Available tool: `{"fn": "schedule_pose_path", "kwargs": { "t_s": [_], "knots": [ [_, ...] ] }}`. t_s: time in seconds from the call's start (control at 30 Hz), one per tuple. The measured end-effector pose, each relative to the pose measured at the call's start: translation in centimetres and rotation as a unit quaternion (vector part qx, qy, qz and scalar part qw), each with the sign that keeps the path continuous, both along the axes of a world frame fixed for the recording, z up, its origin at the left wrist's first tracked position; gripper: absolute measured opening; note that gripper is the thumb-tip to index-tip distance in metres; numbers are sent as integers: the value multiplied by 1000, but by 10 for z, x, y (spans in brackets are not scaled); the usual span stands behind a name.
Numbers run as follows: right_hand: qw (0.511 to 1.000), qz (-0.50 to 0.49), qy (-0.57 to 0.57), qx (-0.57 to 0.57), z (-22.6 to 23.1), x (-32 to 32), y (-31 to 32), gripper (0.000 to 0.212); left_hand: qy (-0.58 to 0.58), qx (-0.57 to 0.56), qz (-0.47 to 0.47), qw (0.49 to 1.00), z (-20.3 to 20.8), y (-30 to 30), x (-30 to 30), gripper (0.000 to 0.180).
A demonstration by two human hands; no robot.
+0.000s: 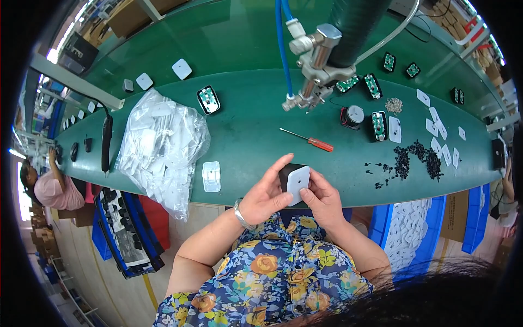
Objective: The person assembles electronic components by placing a PCB into a plastic housing, then securing it with screws using a pneumatic screwdriver.
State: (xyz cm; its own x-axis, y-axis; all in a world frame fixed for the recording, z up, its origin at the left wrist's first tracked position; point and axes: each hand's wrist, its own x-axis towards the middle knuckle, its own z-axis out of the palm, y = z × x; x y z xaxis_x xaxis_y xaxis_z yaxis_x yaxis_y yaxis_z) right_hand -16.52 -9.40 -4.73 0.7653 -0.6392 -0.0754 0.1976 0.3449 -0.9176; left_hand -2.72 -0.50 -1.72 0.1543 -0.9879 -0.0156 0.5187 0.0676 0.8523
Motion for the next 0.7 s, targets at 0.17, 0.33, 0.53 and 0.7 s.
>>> {"fn": "schedule_pose_path", "kwargs": {
  "t_s": [0.17, 0.33, 0.53, 0.7],
  "knots": [
    [997, 12, 11, -82, 0, 8, 9, 40, -63, 56, 120, 989, -7, 3, -11, 51],
    [977, 27, 117, -177, 7, 8, 10, 32, -121, 46, 159, 979, -15, 12, -12, 41],
    [834, -200, -47, -512, 112, 28, -94, 37, 74, 62, 95, 991, -2, 24, -2, 33],
    [925, -5, -141, -353, 203, 75, -130, 73, 25, 74, 101, 992, -6, 23, 2, 29]
  ]
}}
